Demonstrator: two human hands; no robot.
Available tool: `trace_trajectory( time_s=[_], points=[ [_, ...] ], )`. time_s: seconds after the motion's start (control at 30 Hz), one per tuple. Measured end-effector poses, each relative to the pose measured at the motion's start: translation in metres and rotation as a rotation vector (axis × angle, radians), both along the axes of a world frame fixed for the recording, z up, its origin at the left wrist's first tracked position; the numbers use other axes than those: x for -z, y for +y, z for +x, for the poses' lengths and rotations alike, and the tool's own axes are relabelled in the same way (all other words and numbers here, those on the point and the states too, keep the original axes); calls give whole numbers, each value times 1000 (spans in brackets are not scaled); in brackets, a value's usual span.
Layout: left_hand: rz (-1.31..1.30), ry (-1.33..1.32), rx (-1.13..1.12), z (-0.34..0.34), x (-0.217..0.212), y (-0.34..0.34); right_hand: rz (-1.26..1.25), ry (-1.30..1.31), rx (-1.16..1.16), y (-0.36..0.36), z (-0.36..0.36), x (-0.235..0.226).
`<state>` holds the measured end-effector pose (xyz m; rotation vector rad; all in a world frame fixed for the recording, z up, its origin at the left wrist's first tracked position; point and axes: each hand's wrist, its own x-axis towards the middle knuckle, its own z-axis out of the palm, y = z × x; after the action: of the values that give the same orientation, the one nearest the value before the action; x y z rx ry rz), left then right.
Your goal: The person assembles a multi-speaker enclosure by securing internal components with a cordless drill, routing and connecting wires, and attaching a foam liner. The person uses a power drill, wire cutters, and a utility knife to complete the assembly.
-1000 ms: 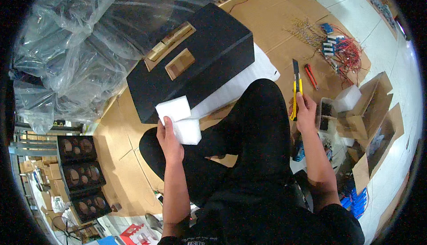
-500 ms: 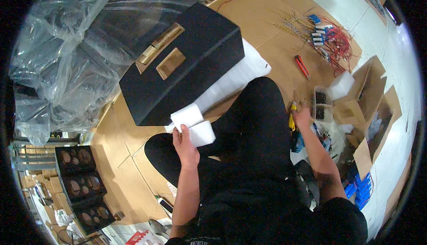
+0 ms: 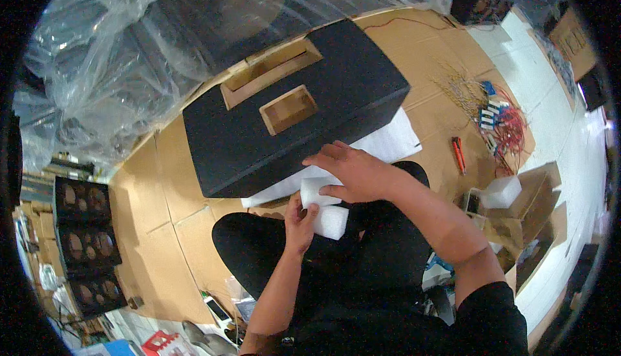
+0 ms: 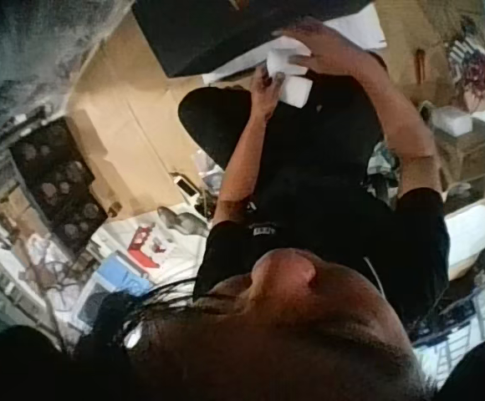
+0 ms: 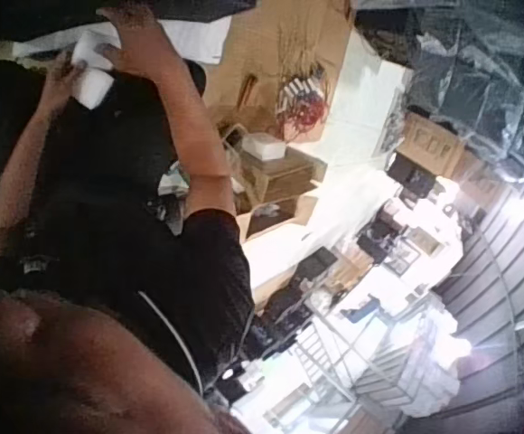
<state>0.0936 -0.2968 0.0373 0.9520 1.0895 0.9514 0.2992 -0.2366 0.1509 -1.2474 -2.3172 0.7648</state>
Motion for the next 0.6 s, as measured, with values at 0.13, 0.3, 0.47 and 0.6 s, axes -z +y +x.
trace_trajectory(
  time_s=[0.13, 0.3, 0.47, 0.6],
  points=[
    [103, -166, -121, 15, 0, 18, 34, -139, -115, 33, -12, 0],
    [232, 431, 6, -4, 41, 13, 393, -25, 103, 101, -20, -38],
    [573, 865, -46, 0, 15, 22, 495, -299, -84, 158, -21, 18],
    [825, 735, -74, -23, -42, 42, 453, -449, -8, 165, -24, 38]
  ],
)
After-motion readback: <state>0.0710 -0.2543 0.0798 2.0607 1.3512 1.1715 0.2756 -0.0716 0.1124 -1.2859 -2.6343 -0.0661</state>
